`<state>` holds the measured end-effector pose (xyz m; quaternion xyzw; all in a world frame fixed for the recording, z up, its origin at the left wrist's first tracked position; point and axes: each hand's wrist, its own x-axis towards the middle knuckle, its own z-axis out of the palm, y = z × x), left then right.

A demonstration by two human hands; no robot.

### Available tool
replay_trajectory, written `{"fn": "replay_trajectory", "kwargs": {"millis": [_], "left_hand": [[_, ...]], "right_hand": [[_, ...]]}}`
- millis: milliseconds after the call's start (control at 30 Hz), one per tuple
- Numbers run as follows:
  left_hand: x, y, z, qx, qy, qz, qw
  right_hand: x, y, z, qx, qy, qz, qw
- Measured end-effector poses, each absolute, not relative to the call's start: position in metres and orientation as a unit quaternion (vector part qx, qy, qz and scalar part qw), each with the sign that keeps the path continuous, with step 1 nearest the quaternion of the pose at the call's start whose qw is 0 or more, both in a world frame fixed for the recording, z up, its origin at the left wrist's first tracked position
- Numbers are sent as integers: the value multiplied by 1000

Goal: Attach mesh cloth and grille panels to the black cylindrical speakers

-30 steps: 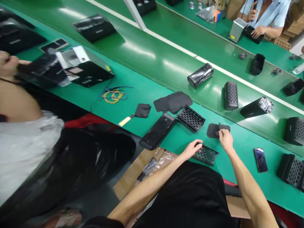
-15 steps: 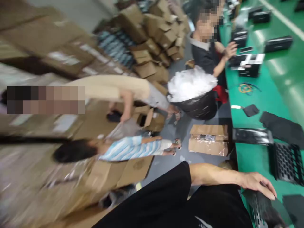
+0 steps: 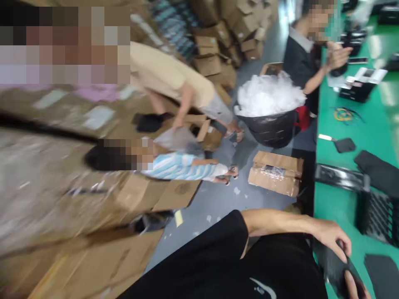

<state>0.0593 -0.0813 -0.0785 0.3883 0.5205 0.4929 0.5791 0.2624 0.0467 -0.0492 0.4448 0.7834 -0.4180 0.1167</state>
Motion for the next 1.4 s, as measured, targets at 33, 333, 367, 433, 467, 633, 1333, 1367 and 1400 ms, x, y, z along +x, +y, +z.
{"fn": "replay_trajectory", "kwargs": {"millis": [33, 333, 367, 433, 467, 633, 1333, 1367, 1400], "left_hand": [[63, -86, -70, 404, 528, 476, 577], [48, -91, -109, 508, 630, 320, 492], [50, -90, -111, 517, 637, 308, 483], [55, -87, -114, 533, 648, 288, 462], [56, -84, -114, 541, 651, 280, 454], [52, -68, -121, 541, 698, 247, 399], [33, -47, -98, 411, 542, 327, 656], [32, -45, -91, 392, 533, 339, 669], [32, -42, -85, 373, 525, 352, 679]], "right_hand": [[278, 32, -42, 484, 767, -409, 98], [293, -46, -79, 639, 622, -451, -44], [296, -51, -87, 653, 611, -444, -49], [301, -61, -99, 680, 592, -430, -55], [303, -65, -103, 693, 584, -420, -54], [315, -71, -117, 753, 556, -344, -73], [327, -45, -53, 653, 400, -601, -227], [327, -45, -45, 644, 383, -613, -250], [326, -45, -38, 638, 369, -620, -270]]}}
